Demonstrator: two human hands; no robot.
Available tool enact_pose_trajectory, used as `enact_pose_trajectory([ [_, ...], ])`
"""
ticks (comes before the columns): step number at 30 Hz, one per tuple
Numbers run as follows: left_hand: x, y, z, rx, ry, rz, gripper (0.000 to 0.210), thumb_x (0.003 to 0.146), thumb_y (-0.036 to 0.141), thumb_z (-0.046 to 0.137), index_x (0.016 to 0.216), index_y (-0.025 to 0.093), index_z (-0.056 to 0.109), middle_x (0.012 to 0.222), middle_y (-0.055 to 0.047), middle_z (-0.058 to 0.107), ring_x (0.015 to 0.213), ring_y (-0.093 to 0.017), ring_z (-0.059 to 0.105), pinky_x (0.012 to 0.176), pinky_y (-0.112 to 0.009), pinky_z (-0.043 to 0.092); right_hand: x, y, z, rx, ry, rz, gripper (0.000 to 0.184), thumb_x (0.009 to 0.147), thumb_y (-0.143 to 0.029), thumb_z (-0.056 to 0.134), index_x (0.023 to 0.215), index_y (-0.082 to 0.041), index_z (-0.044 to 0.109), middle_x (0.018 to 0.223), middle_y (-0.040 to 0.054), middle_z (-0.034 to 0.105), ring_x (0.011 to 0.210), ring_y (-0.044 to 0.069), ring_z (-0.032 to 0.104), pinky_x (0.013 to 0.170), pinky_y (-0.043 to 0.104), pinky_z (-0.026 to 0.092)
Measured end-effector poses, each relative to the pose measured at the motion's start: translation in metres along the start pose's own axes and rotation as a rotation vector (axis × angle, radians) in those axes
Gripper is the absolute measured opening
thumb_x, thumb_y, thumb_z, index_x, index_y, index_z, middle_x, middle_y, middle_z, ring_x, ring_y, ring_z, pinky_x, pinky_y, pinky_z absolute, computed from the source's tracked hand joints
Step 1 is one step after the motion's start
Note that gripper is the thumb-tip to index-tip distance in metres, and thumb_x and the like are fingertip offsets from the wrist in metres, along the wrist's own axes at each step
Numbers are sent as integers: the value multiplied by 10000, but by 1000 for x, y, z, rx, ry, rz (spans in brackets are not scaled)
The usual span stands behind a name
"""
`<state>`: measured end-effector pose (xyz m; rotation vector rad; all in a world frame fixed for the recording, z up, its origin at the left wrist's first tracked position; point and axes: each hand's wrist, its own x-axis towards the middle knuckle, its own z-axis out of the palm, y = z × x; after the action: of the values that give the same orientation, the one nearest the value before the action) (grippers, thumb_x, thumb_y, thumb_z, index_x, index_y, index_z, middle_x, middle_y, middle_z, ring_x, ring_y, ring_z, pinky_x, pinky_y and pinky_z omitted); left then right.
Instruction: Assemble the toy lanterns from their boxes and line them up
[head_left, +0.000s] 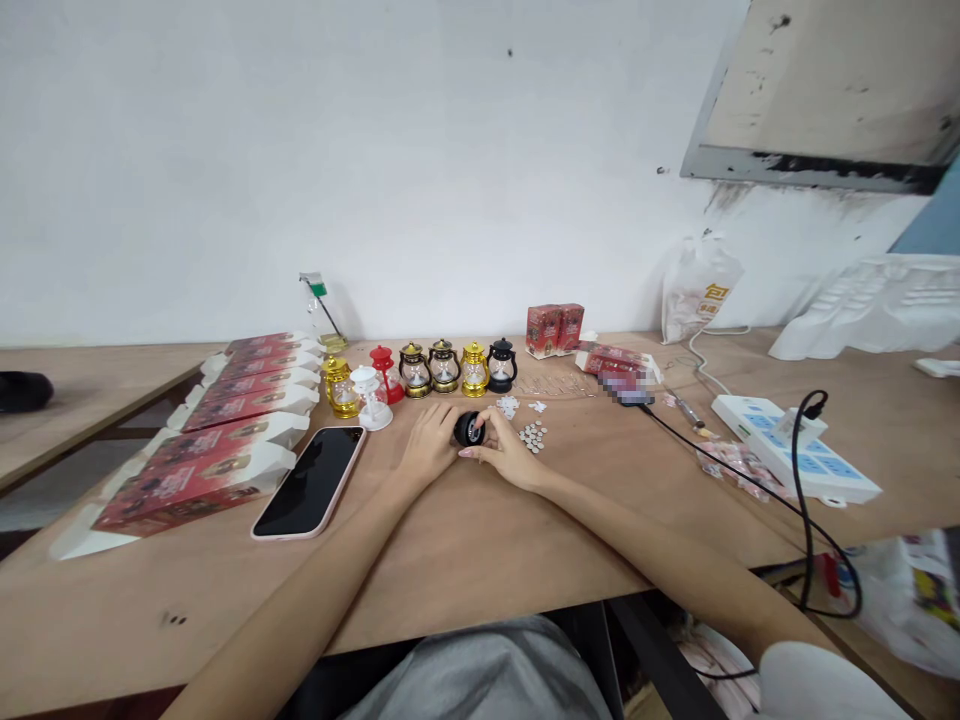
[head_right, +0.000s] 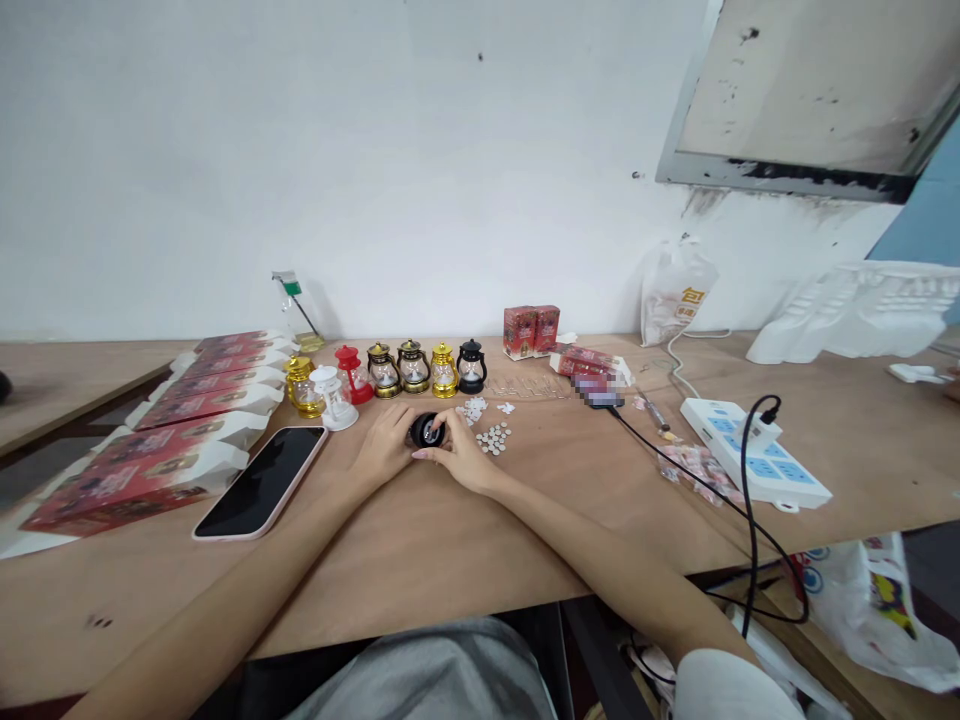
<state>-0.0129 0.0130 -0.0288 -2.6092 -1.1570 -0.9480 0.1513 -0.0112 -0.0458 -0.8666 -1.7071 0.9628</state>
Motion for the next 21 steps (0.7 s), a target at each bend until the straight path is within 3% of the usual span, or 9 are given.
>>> enact_pose_trajectory([
  [6, 1, 2, -2, 25, -41, -31, 268, 748, 233, 563, 1009, 177, 548, 962, -83, 580, 913, -245, 525, 766, -355, 422, -1, -3, 2, 36, -41, 36, 346, 702, -432, 655, 820, -227, 402, 916, -27, 419, 609, 71, 511, 608, 280, 493],
  [13, 2, 5, -4, -6, -6, -56, 253, 767, 212, 539, 1014, 160, 542, 1010, -98, 580, 969, -246, 520, 803, -360, 427, 0, -8, 6, 205, 18, 97, 451, 641, -366, 717, 891, -246, 361, 722, -65, 503, 580, 97, 530, 556, 260, 473],
  [21, 2, 7, -6, -16, -25, -59, 257, 769, 220, 541, 1020, 165, 536, 1024, -100, 583, 998, -252, 517, 820, -370, 425, 1, -7, 6, 230, 37, 122, 473, 597, -363, 738, 861, -240, 366, 742, -67, 519, 552, 80, 517, 530, 247, 465],
])
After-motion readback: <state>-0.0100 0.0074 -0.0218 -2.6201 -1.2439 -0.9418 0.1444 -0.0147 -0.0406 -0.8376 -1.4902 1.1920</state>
